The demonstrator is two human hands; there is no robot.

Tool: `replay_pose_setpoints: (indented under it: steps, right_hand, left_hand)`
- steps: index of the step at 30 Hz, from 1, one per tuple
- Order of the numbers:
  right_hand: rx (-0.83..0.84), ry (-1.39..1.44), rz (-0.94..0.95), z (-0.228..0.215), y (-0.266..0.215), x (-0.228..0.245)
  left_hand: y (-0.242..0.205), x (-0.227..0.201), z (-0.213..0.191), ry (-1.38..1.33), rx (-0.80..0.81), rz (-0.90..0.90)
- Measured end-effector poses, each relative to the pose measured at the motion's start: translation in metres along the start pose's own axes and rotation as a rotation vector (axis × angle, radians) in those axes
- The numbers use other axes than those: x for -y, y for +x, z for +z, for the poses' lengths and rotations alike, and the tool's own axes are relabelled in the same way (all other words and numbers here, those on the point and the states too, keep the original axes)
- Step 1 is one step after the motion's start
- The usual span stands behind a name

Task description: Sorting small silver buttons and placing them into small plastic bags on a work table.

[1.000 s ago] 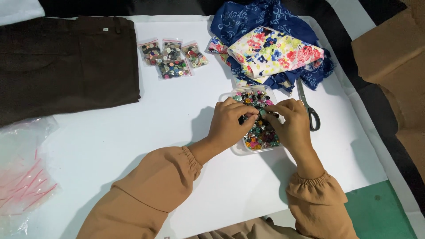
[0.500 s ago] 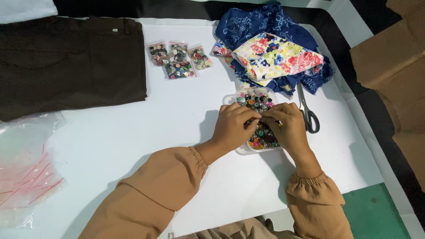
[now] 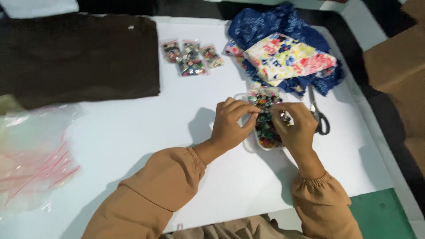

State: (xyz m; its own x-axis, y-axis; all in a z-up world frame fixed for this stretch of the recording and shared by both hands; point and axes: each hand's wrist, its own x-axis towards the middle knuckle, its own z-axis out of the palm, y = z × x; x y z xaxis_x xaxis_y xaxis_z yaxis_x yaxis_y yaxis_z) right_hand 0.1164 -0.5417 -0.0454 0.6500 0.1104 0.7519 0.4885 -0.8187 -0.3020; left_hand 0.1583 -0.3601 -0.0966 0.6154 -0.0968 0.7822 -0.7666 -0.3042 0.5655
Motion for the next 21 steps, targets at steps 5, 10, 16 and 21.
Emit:
replay_pose_setpoints:
  steps: [5,10,16,21]
  right_hand:
    - [-0.107,0.01,-0.257,0.03,0.006,0.05]
    - [0.052,0.274,-0.178,0.09,-0.002,0.109]
    - [0.32,0.542,0.377,0.171,0.012,0.121]
    - [0.424,0.72,0.604,0.196,0.03,0.136]
  left_hand:
    - [-0.003,0.009,-0.069,0.028,-0.038,0.011]
    - [-0.021,0.045,-0.136,0.074,-0.039,-0.12]
    - [-0.024,0.071,-0.19,0.156,0.09,-0.596]
    - [-0.021,0.084,-0.194,0.226,0.112,-0.693]
